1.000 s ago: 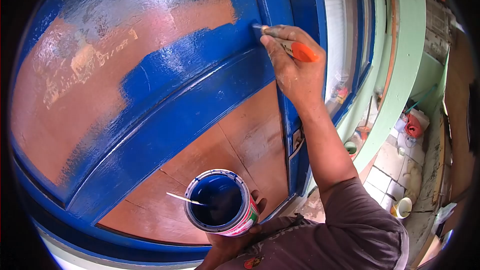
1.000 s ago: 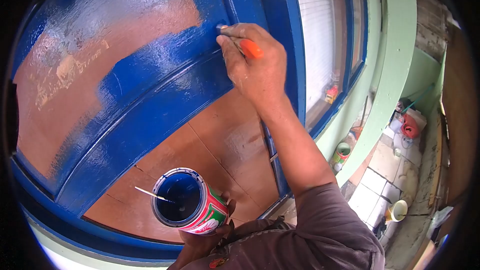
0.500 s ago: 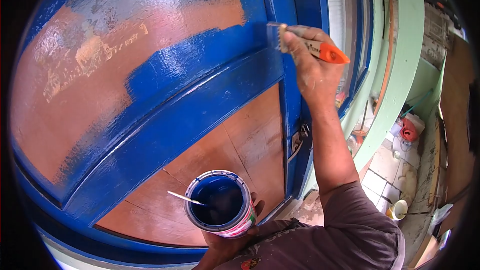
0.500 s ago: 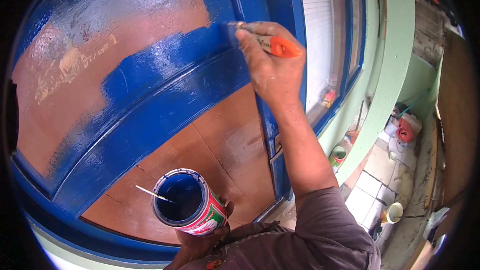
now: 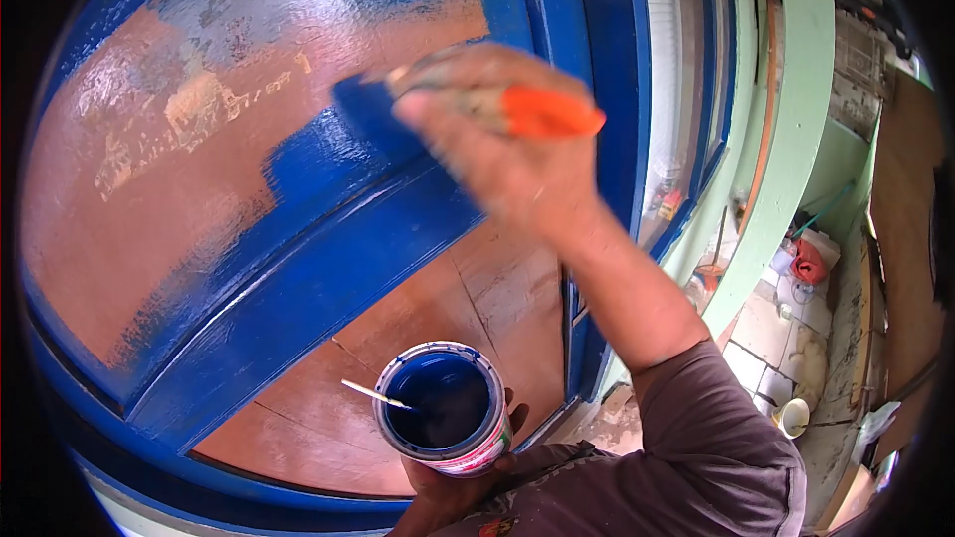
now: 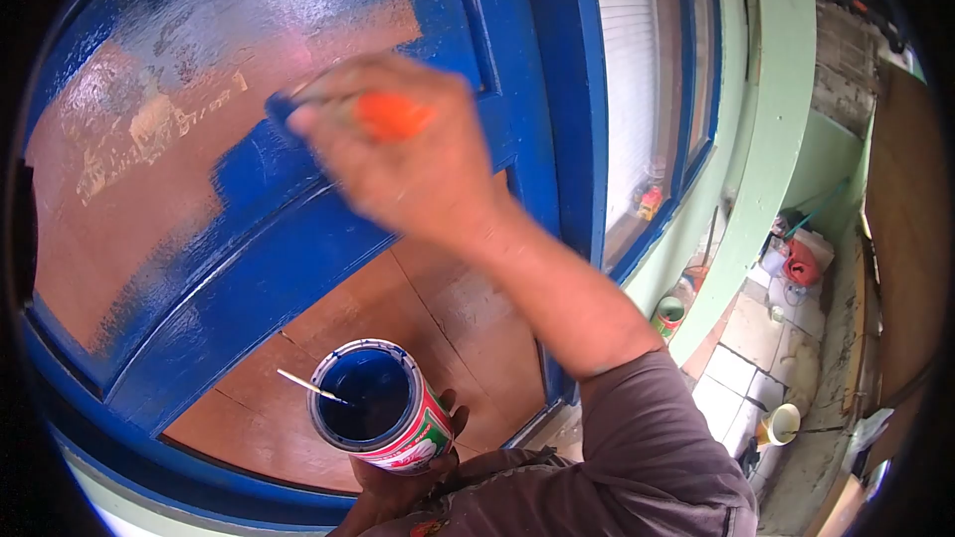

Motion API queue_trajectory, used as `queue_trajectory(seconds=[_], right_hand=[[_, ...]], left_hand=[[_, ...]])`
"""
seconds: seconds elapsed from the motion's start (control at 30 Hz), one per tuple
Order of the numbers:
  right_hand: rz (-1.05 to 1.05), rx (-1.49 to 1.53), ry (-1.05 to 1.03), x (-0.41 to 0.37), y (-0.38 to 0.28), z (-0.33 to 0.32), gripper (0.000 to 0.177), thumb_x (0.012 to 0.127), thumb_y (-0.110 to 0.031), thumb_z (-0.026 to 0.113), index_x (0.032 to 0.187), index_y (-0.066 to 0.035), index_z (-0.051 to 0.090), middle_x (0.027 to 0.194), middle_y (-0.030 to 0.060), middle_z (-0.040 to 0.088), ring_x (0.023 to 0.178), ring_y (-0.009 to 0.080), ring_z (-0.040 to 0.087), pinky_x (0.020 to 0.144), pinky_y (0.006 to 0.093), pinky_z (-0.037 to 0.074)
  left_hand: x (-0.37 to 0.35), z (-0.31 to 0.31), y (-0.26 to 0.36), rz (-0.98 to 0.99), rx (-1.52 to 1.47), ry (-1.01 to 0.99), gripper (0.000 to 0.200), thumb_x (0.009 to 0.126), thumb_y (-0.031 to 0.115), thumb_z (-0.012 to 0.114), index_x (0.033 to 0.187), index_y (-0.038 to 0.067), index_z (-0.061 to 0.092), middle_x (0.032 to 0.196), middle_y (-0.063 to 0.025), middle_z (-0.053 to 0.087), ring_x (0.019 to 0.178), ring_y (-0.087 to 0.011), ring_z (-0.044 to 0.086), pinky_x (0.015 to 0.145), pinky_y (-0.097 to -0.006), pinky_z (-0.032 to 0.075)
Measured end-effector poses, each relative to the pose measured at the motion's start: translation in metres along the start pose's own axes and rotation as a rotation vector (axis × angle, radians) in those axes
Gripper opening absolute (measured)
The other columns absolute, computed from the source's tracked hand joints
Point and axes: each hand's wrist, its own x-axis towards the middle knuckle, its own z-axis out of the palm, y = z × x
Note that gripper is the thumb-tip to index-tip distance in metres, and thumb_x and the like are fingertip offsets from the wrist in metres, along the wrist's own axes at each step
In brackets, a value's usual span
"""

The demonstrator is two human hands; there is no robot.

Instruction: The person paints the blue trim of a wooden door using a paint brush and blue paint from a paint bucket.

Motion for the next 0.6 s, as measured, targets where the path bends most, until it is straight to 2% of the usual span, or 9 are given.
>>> queue_trajectory(seconds=[0.1,0.17,0.2,0.3,0.33,0.4,0.43,0.5,0.6], right_hand=[[0.271,-0.063,0.055,0.015,0.024,-0.050,0.012,0.089,-0.010,0.079,0.096,-0.001,0.077,0.091,0.0107,0.077,0.078,0.0169,0.072,0.072,0.0280,0.056],[0.085,-0.306,0.169,0.020,0.024,-0.059,0.009,0.089,-0.009,0.078,0.095,-0.001,0.078,0.090,0.0116,0.078,0.078,0.0180,0.073,0.073,0.0284,0.057],[-0.101,-0.542,0.193,0.025,0.024,-0.069,0.006,0.089,-0.007,0.077,0.092,-0.003,0.078,0.092,0.0116,0.079,0.080,0.0189,0.075,0.073,0.0299,0.059],[0.147,-0.359,0.161,0.023,0.035,-0.063,0.005,0.088,-0.007,0.077,0.091,-0.004,0.078,0.093,0.0129,0.078,0.082,0.0238,0.077,0.074,0.0334,0.060],[-0.126,-0.473,0.075,0.023,0.040,-0.056,0.007,0.086,-0.010,0.078,0.090,-0.003,0.077,0.093,0.0147,0.077,0.082,0.0292,0.076,0.075,0.0359,0.061],[-0.153,-0.343,0.040,0.017,0.014,-0.026,0.011,0.085,-0.012,0.079,0.089,-0.003,0.076,0.089,0.0151,0.076,0.082,0.0331,0.075,0.074,0.0374,0.060],[-0.166,-0.252,0.017,0.018,0.000,-0.020,0.009,0.086,-0.010,0.079,0.089,-0.003,0.076,0.087,0.0133,0.076,0.081,0.0272,0.075,0.073,0.0339,0.059],[0.138,0.021,-0.007,0.019,-0.026,-0.012,0.006,0.089,-0.007,0.078,0.089,-0.002,0.076,0.087,0.0110,0.077,0.081,0.0180,0.074,0.072,0.0299,0.058],[0.050,-0.058,0.034,0.039,0.005,-0.031,0.004,0.092,-0.005,0.074,0.093,-0.002,0.077,0.088,0.0094,0.078,0.080,0.0118,0.072,0.072,0.0272,0.057]], left_hand=[[0.003,0.003,-0.005,-0.007,-0.012,0.010,0.104,0.083,0.088,0.050,0.158,0.016,0.038,0.153,-0.0162,0.050,0.145,-0.0378,0.040,0.079,-0.0454,0.054],[-0.004,0.004,0.003,-0.015,-0.007,0.011,0.104,0.084,0.087,0.049,0.159,0.016,0.037,0.153,-0.0163,0.050,0.144,-0.0382,0.040,0.079,-0.0455,0.055],[-0.003,0.004,0.002,0.000,0.039,0.006,0.104,0.084,0.088,0.048,0.159,0.016,0.037,0.153,-0.0166,0.050,0.144,-0.0384,0.040,0.079,-0.0457,0.055],[0.000,0.004,-0.005,0.028,0.090,0.007,0.105,0.085,0.088,0.046,0.159,0.016,0.036,0.152,-0.0174,0.051,0.144,-0.0392,0.041,0.079,-0.0460,0.055],[0.002,0.004,-0.007,0.025,0.051,0.012,0.105,0.085,0.088,0.046,0.159,0.015,0.036,0.152,-0.0177,0.051,0.144,-0.0395,0.041,0.079,-0.0461,0.055],[0.001,0.002,-0.006,0.021,0.034,0.019,0.105,0.085,0.089,0.045,0.159,0.015,0.036,0.151,-0.0180,0.052,0.144,-0.0400,0.041,0.080,-0.0468,0.056],[0.003,-0.002,-0.005,0.023,0.055,0.025,0.104,0.085,0.089,0.045,0.159,0.016,0.036,0.151,-0.0182,0.052,0.144,-0.0402,0.041,0.080,-0.0473,0.056],[0.004,-0.003,-0.001,0.007,0.042,0.013,0.104,0.085,0.088,0.045,0.159,0.016,0.036,0.151,-0.0182,0.052,0.144,-0.0404,0.041,0.084,-0.0501,0.056],[0.000,-0.001,0.001,-0.029,-0.027,-0.024,0.103,0.086,0.088,0.043,0.160,0.016,0.036,0.151,-0.0179,0.052,0.144,-0.0403,0.041,0.090,-0.0544,0.057]])
